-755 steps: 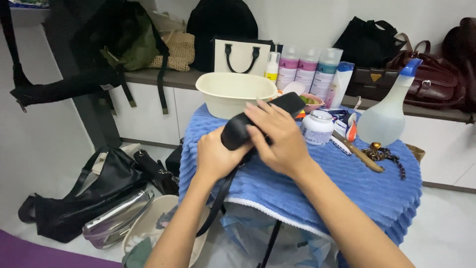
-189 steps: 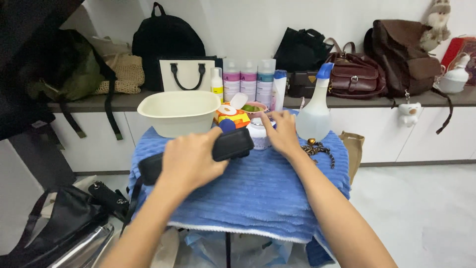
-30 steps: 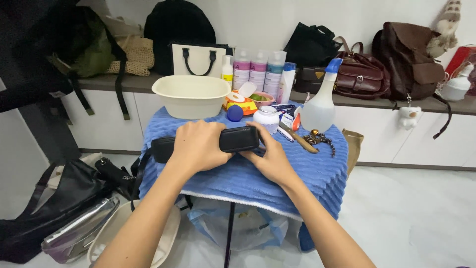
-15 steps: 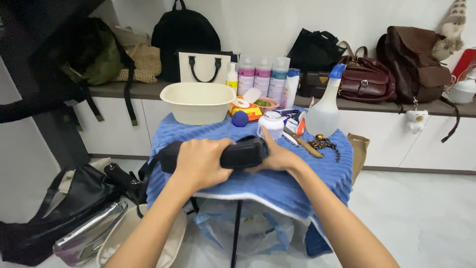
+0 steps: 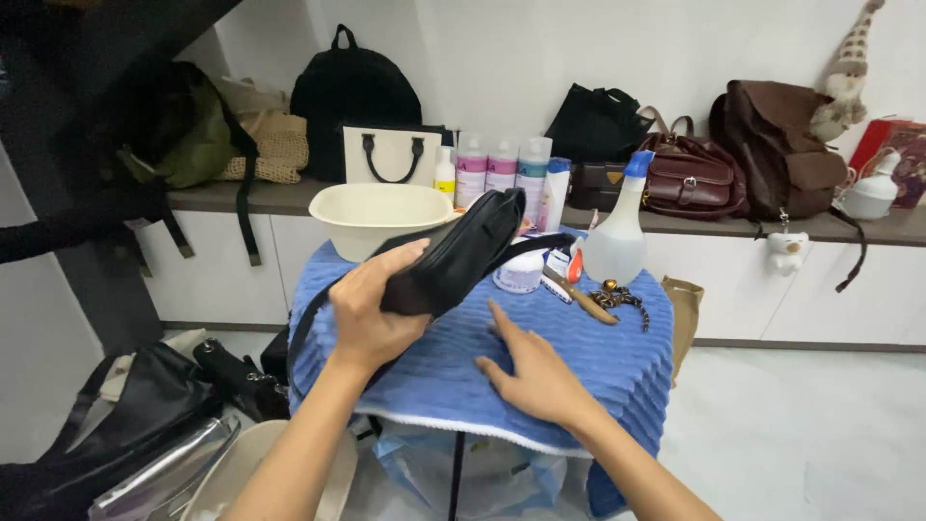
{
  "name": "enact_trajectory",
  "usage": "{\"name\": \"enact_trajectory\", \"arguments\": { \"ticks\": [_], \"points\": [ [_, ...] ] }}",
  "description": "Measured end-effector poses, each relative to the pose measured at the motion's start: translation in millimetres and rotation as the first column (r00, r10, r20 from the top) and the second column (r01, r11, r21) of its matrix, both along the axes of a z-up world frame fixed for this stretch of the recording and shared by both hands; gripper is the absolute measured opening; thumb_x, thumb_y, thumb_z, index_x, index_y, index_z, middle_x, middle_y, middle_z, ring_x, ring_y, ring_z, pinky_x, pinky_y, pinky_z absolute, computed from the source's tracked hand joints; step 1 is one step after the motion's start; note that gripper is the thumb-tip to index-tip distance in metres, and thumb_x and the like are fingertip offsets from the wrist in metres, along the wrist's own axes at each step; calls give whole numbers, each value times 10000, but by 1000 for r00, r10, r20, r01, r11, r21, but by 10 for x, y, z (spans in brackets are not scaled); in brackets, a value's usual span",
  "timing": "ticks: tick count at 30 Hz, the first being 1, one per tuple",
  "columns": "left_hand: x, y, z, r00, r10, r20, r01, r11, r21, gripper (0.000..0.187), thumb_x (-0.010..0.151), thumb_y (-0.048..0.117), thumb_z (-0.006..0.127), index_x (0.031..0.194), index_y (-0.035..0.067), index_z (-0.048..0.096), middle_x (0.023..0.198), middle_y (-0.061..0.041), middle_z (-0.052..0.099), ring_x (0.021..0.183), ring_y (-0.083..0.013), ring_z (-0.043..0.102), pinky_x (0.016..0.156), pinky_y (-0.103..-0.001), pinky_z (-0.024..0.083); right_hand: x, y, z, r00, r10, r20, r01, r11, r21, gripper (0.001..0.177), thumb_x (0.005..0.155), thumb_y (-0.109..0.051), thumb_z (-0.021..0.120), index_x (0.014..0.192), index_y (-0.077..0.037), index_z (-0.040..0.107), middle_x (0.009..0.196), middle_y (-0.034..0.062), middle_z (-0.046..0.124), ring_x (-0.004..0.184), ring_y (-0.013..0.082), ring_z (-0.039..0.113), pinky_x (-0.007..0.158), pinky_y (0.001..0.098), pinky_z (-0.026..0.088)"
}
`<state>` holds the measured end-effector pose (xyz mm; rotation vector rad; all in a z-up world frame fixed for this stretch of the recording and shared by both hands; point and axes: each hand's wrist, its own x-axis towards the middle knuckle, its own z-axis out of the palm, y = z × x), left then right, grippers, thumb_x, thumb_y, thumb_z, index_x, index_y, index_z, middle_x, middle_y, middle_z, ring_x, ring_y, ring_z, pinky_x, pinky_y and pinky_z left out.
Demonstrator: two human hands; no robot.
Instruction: Cleaning and conditioning a small black leather bag by hand using a cleaning product.
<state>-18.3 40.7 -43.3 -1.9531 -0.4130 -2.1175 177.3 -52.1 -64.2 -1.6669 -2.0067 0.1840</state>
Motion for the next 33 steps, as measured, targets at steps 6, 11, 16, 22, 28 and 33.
{"name": "enact_trajectory", "arguments": {
  "ticks": [6,11,16,22,28,33],
  "points": [
    [98,497,-339,974,-12,-228,-24,988,-154,509,635,357,793,1111,203,700,957,-5,781,849,-245,766,703,-353,549,70,-133,-221,980,198,36,-124,454,883,140,930,-38,626,1023,-27,730,1075,126,762,1055,285,751,963,374,560],
    [189,489,-411,949,-8,-315,-4,999,-37,391,692,289,702,1063,168,717,1027,16,781,873,-204,769,695,-355,579,-301,-95,94,931,42,362,-331,513,792,565,998,-362,567,1451,-30,502,1515,181,529,1481,435,410,1204,633,263],
    [222,723,-516,947,128,-294,-157,984,-79,694,531,854,719,852,241,654,731,36,719,726,-204,735,607,-335,594,-262,401,-5,888,-132,440,-361,393,846,640,934,-428,607,1468,-82,541,1515,129,532,1483,364,381,1230,544,224],
    [282,670,-535,945,82,-317,-126,985,-119,772,631,935,578,946,242,708,731,33,740,702,-196,737,604,-313,590,-343,242,-149,987,-133,93,-29,419,907,814,921,-503,632,1453,90,463,1419,316,506,1388,524,438,1163,596,305],
    [278,504,-409,932,133,-337,-173,981,-91,259,593,439,683,714,247,557,539,65,573,578,-165,664,509,-259,515,-240,301,-171,860,-267,435,-315,391,865,522,950,-543,541,1357,-238,658,1498,-2,556,1463,360,396,1193,602,268],
    [235,430,-375,942,93,-324,-158,971,-181,423,525,428,836,871,233,693,698,39,748,704,-194,744,594,-297,582,-93,246,-219,1000,-1,-16,13,608,794,819,938,-415,636,1558,34,343,1565,274,391,1473,507,282,1210,598,192]
  ]
}}
